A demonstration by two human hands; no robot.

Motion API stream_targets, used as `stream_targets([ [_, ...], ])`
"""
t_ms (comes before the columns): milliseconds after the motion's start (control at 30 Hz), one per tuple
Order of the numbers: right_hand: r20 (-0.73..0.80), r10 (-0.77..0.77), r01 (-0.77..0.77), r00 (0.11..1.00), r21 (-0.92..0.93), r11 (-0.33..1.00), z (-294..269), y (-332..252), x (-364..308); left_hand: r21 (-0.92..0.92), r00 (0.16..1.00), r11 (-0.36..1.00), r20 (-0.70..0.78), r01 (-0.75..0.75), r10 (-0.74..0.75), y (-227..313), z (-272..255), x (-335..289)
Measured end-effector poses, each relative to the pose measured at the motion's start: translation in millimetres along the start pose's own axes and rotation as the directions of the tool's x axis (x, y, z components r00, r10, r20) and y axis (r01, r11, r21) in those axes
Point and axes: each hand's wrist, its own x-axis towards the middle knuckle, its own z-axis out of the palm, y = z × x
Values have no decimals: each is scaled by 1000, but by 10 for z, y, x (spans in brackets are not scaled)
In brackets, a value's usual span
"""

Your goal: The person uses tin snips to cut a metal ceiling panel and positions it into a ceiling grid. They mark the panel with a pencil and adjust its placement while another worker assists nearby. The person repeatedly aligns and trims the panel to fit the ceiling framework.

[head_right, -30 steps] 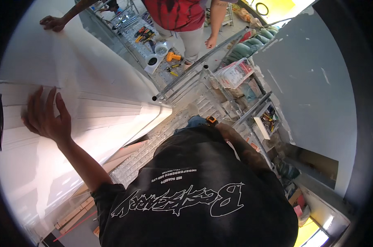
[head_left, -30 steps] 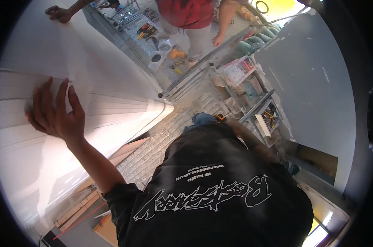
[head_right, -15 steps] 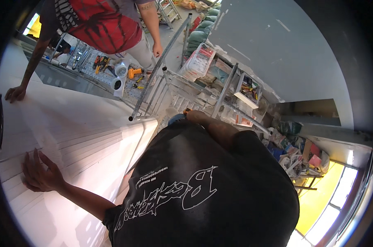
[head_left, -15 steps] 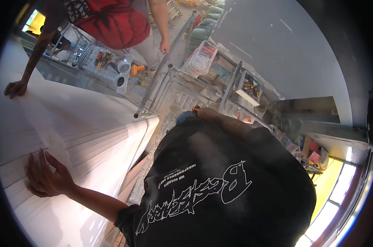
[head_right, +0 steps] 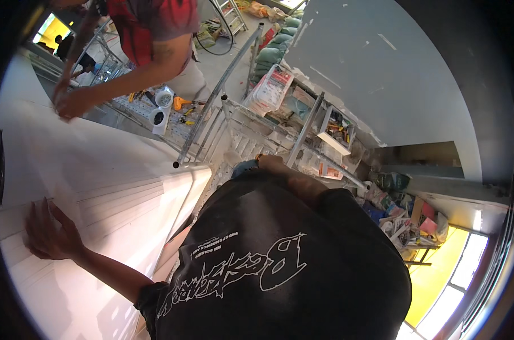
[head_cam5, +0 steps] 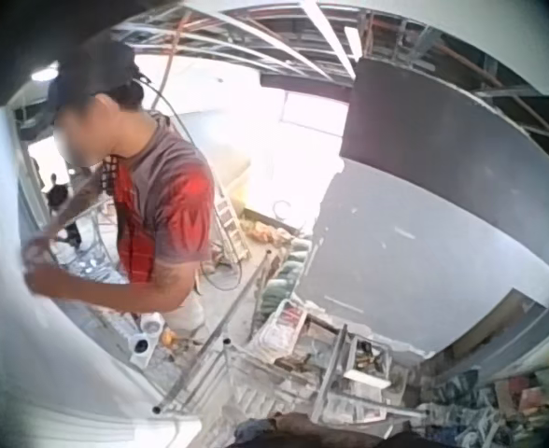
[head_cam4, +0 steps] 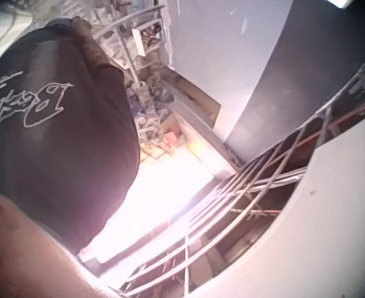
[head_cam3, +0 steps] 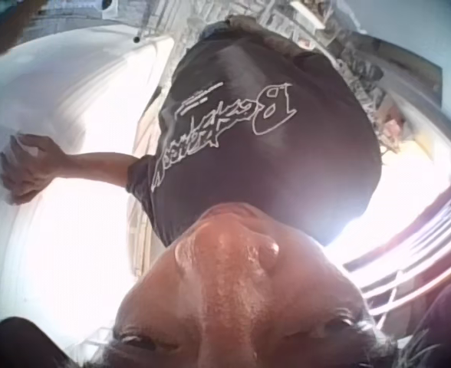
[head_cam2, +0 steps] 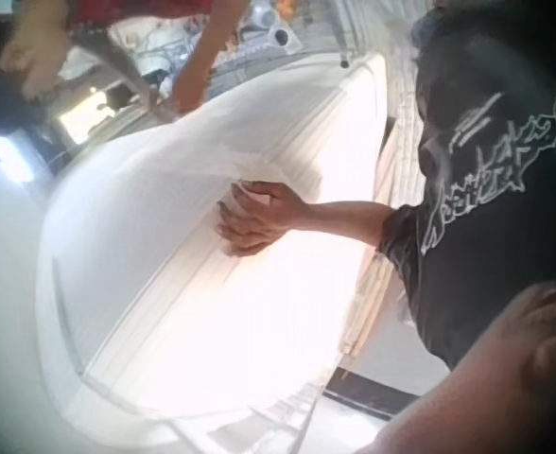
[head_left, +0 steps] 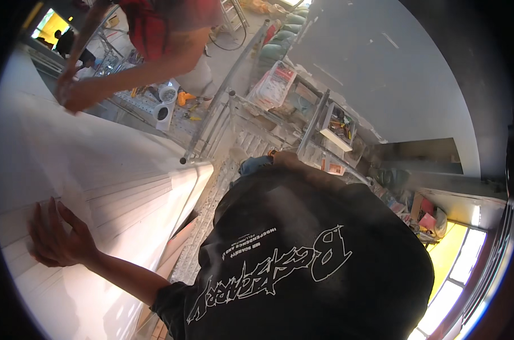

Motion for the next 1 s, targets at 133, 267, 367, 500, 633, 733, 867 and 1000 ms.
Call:
stream_targets([
  [133,29,63,-63,998,5,998,-42,104,-285,-40,999,999,-30,-33,32,-7,-18,-20],
  [267,-14,111,-112,994,-78,991,47,267,-427,15,999,999,-4,-39,39,-55,-8,-71],
  [367,-60,70,-74,996,-76,994,48,349,-552,-49,998,998,-45,-45,43,-7,40,-21],
  [500,2,134,-133,991,-89,987,-137,240,-698,15,999,999,-16,-33,34,-91,105,-136],
  [633,85,66,-62,994,-46,997,-138,527,-275,106,1000,994,8,-21,20,-66,130,-126],
  [733,139,-85,106,987,-149,983,-388,596,208,152,1000,988,19,0,-3,-66,157,-161],
  [867,138,-256,278,957,-180,943,-1187,235,762,293,991,955,107,51,-85,65,64,-99],
  [1000,67,-276,281,959,-366,887,-2032,-692,1102,341,984,940,161,16,-76,106,14,-75],
])
